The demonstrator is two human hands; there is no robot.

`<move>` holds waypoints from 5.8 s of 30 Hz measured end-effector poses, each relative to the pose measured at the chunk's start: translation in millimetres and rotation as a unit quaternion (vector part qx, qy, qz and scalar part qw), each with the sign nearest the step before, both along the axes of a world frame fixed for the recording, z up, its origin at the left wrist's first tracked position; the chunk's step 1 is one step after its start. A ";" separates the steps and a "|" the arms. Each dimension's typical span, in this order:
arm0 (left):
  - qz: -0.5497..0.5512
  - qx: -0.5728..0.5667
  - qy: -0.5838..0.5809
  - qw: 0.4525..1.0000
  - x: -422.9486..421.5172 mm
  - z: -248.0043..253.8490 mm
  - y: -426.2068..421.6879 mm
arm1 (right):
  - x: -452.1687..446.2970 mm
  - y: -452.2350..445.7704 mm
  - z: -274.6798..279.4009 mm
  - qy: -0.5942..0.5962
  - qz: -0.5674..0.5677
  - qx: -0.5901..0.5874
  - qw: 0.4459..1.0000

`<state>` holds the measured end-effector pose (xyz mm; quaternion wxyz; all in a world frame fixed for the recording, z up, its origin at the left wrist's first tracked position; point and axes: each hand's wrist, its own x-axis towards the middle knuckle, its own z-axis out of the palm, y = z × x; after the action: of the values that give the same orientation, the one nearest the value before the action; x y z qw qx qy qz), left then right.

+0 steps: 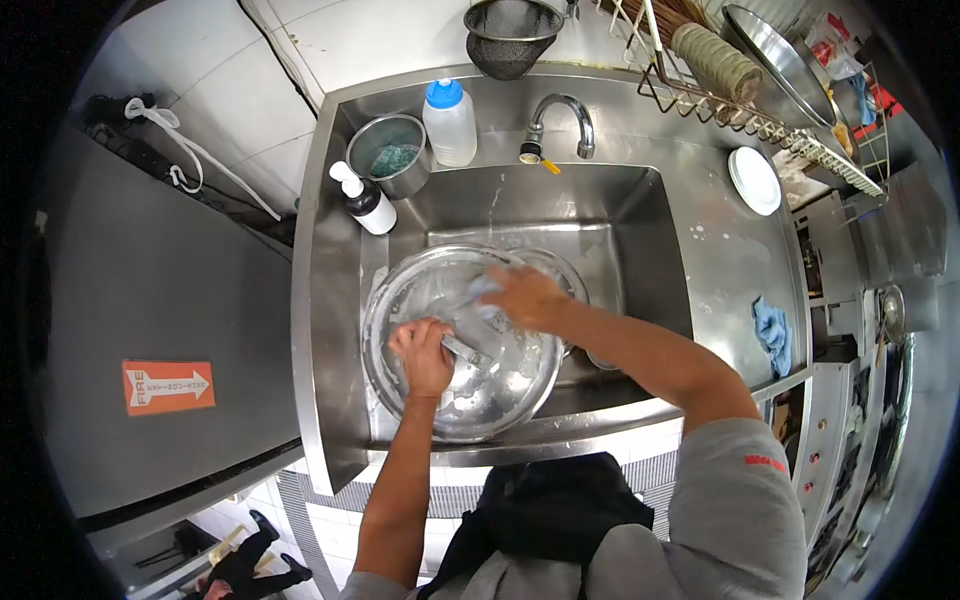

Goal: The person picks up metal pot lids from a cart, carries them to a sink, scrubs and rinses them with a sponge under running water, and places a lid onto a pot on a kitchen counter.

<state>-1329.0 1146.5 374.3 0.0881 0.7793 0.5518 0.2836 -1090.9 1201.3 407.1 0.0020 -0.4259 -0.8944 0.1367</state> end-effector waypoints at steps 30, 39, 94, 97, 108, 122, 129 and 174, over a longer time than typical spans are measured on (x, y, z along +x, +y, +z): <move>-0.059 -0.006 -0.078 0.995 -1.7 -7.9 9.9 | 10.7 -135.6 4.0 0.052 -0.126 -0.073 0.988; -0.075 -0.006 -0.074 0.994 0.2 -5.2 8.8 | -72.1 87.7 -32.4 0.126 -0.050 -0.023 0.990; -0.026 -0.013 -0.039 0.999 -10.2 -0.2 -16.5 | -12.6 -30.6 -24.0 0.195 -0.251 0.031 0.948; -0.018 0.000 -0.060 0.998 -11.0 0.0 -11.4 | -42.5 -120.7 -8.4 0.111 -0.367 0.041 0.923; -0.047 -0.063 -0.121 0.990 -29.9 1.1 -15.6 | -115.4 -146.2 -9.4 0.044 -0.286 0.005 0.957; -0.039 -0.024 -0.104 0.994 -30.4 -8.0 -16.1 | -121.4 -130.9 6.9 -0.041 -0.313 -0.006 0.949; -0.040 -0.020 -0.117 0.992 -29.9 -6.0 -17.9 | -81.2 -124.5 -9.4 0.059 -0.358 -0.050 0.931; -0.029 -0.039 -0.131 0.990 -32.2 -15.5 -10.1 | -64.9 -145.7 -13.4 -0.069 -0.253 -0.022 0.965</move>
<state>-1361.2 1136.4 358.8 0.1982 0.7469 0.5237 0.3587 -1155.8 1055.6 393.7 -0.0347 -0.6466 -0.7523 0.1217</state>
